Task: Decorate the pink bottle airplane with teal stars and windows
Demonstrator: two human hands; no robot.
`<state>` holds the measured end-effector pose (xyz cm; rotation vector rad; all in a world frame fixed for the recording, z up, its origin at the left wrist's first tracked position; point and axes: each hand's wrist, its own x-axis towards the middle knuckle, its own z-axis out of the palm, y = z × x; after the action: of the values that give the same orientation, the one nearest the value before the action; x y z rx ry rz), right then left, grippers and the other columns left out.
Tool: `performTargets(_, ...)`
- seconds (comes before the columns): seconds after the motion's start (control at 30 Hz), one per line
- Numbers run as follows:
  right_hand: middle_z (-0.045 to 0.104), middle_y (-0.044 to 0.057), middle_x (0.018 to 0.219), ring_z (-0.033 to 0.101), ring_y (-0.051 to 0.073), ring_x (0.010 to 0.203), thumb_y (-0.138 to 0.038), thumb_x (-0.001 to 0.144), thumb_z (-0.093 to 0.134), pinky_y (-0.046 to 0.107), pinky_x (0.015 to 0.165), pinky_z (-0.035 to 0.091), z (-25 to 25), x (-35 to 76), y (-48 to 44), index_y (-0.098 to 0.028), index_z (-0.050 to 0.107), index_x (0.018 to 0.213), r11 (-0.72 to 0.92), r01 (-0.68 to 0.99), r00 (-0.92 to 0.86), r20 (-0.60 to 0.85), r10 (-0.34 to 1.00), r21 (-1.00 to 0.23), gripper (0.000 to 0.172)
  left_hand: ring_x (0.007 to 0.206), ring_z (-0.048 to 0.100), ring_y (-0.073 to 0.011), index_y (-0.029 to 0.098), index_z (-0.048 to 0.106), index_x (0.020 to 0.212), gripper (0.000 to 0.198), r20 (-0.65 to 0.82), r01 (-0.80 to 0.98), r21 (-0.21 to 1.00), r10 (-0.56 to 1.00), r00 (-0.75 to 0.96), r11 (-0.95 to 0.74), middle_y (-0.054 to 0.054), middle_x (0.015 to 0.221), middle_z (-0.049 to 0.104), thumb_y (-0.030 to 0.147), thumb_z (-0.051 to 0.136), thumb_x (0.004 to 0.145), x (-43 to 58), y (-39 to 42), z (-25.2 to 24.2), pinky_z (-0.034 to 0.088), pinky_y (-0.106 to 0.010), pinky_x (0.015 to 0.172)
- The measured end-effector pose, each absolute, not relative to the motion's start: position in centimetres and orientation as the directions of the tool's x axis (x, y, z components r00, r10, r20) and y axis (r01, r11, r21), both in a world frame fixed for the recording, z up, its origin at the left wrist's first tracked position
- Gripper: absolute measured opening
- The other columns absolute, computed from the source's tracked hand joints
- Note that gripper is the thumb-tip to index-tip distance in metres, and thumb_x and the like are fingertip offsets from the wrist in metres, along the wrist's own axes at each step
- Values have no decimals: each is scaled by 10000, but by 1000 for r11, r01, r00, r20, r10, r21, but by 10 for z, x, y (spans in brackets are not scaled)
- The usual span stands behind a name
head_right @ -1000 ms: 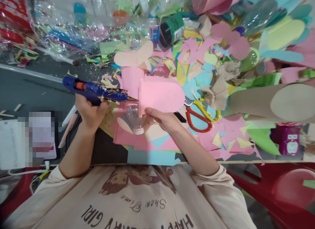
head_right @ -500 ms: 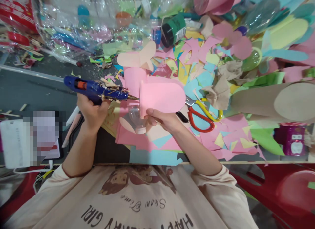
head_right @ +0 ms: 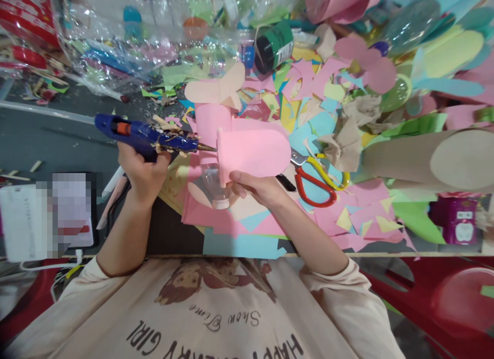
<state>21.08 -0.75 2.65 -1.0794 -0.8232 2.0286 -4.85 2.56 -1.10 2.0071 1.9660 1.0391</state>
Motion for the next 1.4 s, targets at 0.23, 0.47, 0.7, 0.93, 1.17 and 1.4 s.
performTargets(0.23,478,-61,398,500,110,428,-677,629,804,331,681,581,25,213,-9,-220,606,443,-555,-246,-435,-421,796,-795,532,1077,676,-324,222,532,1089,445,360,801,588,923,-134,-113,-102,1002,671,341,607,667,-50,27,-14,536,-446,974)
performTargets(0.47,475,-65,386,488,99,425,-626,635,824,320,749,592,26,212,-9,-213,636,461,-568,-277,-449,-418,790,-775,487,1093,670,-316,224,552,1068,413,375,798,588,918,-129,-128,-113,1043,678,330,597,672,-49,28,-13,537,-439,977)
performTargets(0.7,468,-72,393,445,91,408,-607,664,807,326,714,579,28,212,-7,-216,604,466,-550,-279,-475,-385,791,-787,482,1023,696,-289,234,593,1055,386,411,833,538,903,-128,-127,-101,1020,712,313,588,677,-46,29,-8,572,-405,916)
performTargets(0.93,480,-60,380,452,81,403,-586,677,803,311,696,576,27,213,-8,-212,586,405,-549,-252,-466,-398,790,-797,511,1058,691,-292,227,584,1079,373,375,816,566,918,-130,-116,-108,1025,710,317,582,716,-46,28,-7,561,-410,947)
performTargets(1.17,485,-61,389,464,79,421,-557,690,811,316,761,589,26,213,-9,-207,614,435,-572,-280,-493,-396,775,-771,476,1076,684,-292,234,576,1077,345,384,803,579,916,-118,-139,-106,1039,699,312,573,741,-48,28,-8,542,-420,981)
performTargets(1.4,486,-73,392,416,59,404,-574,664,834,284,745,592,27,214,-8,-198,623,467,-596,-281,-511,-408,757,-753,475,1074,679,-285,231,570,1045,314,379,783,607,916,-135,-136,-101,1014,688,314,579,742,-49,29,-8,525,-413,998)
